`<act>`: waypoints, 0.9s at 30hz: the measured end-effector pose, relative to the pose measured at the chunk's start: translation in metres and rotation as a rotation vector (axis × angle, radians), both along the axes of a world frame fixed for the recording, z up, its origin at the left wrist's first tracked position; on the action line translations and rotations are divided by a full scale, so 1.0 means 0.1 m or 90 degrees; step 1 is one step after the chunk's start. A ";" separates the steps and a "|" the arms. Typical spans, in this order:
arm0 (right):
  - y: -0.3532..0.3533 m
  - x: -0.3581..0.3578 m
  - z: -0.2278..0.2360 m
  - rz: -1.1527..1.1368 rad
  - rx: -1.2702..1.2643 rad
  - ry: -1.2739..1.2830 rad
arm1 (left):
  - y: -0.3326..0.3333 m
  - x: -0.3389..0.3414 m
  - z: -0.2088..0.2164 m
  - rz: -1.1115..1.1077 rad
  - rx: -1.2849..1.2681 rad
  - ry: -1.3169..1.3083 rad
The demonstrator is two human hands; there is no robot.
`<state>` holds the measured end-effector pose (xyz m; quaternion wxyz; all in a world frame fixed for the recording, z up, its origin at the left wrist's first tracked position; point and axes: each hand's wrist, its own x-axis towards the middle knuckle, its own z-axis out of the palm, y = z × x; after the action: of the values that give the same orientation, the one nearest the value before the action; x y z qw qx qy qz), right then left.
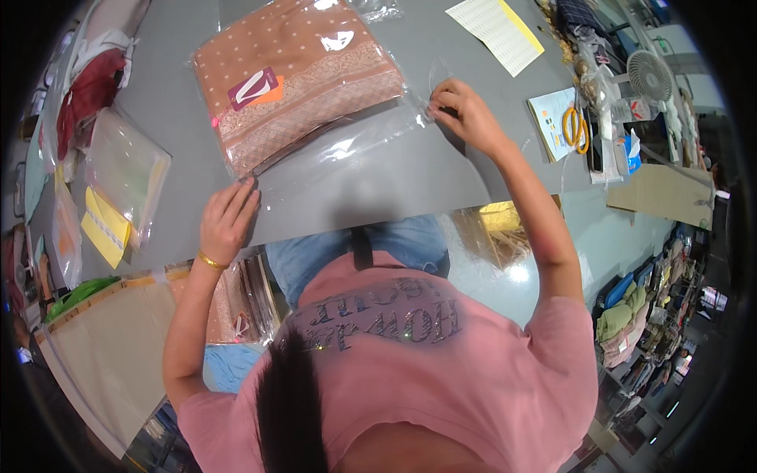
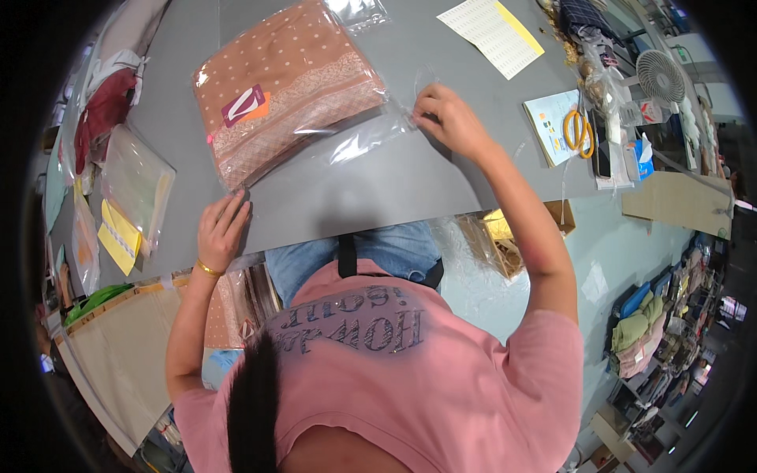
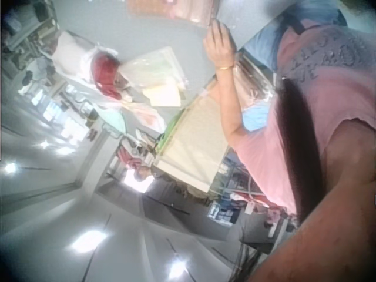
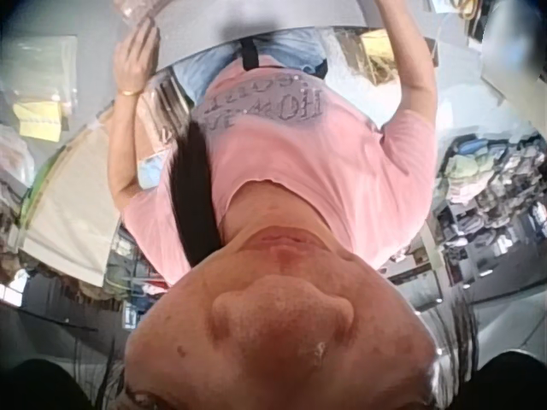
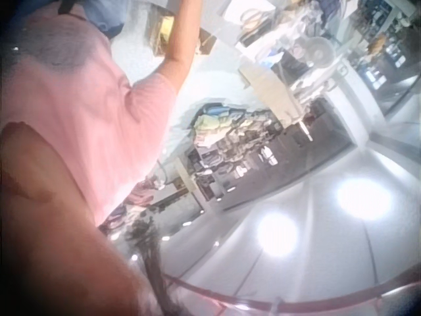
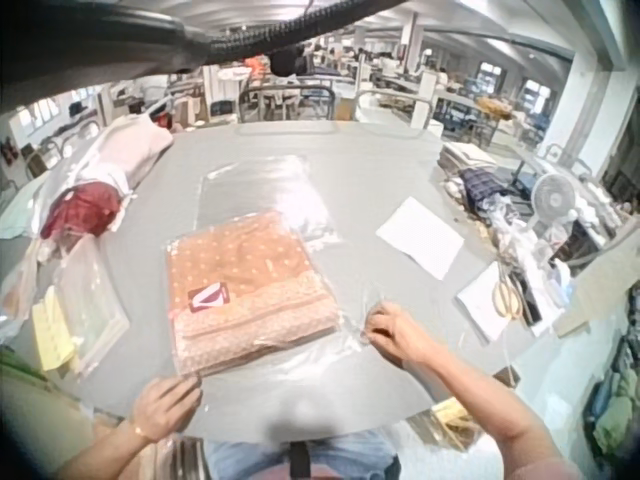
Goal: The person repeatedly places folded polka-dotted garments into clear plastic bags, seals them, and stacks them on the table. The process is repeated multiple times with similar items.
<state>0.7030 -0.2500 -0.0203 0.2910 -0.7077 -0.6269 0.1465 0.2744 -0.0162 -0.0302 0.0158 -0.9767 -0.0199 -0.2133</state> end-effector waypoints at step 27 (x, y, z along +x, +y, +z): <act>-0.73 1.45 0.00 -0.441 -0.498 -0.466 | 0.07 -0.23 -0.01 0.084 -0.027 0.054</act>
<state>0.8479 -0.3229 -0.0204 -0.1911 -0.9277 -0.3206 0.0108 0.2517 -0.0096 -0.0315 0.0099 -0.9814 -0.0881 -0.1700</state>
